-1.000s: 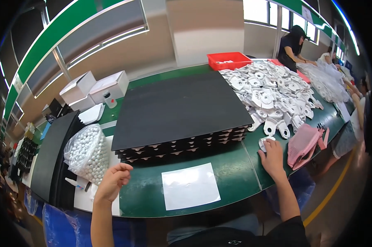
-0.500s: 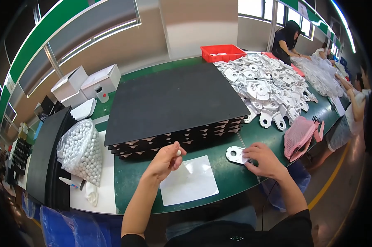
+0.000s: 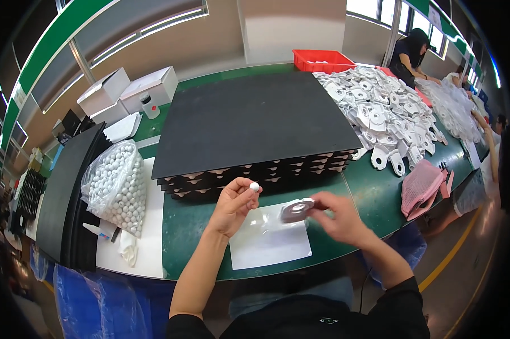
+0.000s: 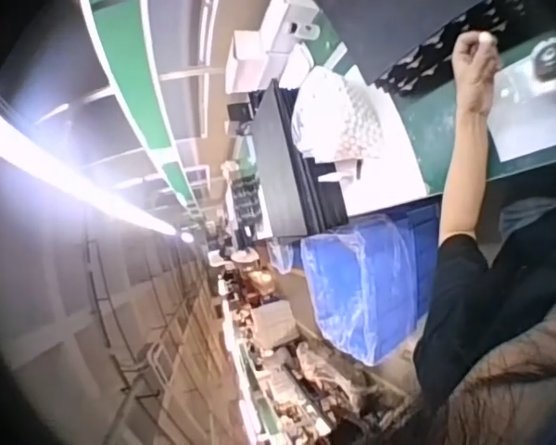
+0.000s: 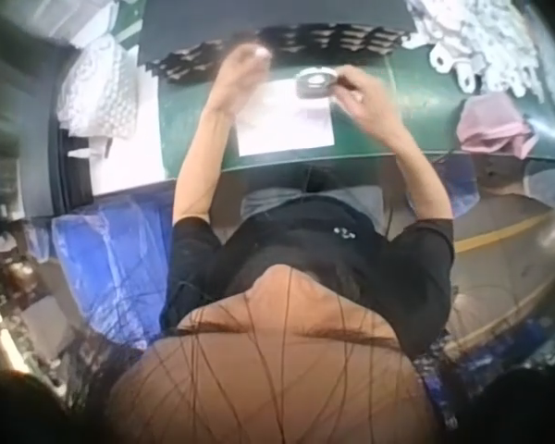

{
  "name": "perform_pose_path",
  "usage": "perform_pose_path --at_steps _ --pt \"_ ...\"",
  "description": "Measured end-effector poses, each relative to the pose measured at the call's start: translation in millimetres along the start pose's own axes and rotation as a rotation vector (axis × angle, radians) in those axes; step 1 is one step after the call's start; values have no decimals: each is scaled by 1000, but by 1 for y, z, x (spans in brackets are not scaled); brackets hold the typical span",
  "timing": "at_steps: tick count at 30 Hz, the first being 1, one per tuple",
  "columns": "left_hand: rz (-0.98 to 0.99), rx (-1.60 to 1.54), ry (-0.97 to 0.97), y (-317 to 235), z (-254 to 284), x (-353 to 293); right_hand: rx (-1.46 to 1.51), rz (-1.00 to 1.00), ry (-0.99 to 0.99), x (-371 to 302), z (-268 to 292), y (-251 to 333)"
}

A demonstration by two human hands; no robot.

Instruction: Assembling small light components by placing diffusers into housings and applying adhesive on a production line.

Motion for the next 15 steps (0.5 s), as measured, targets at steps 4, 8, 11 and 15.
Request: perform_pose_path --at_steps 4,8,11,15 --pt "21 -89 -63 -1 -2 1 390 -218 72 -4 -45 -25" --pt "39 -100 -122 -4 -8 2 345 -172 36 -7 -64 -38" --pt "35 -105 -102 -3 -6 1 325 -165 66 -6 -68 -30" --pt "2 -112 -64 -1 -5 0 97 -68 123 -5 -69 -30"
Point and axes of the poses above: each hand's wrist, its own x-axis towards the middle knuckle, its own z-axis out of the back of the hand, y = z × x, the point moved 1 cm from there along x, towards the middle knuckle, and after that the axes turned 8 degrees about z, right-handed, at the moved point
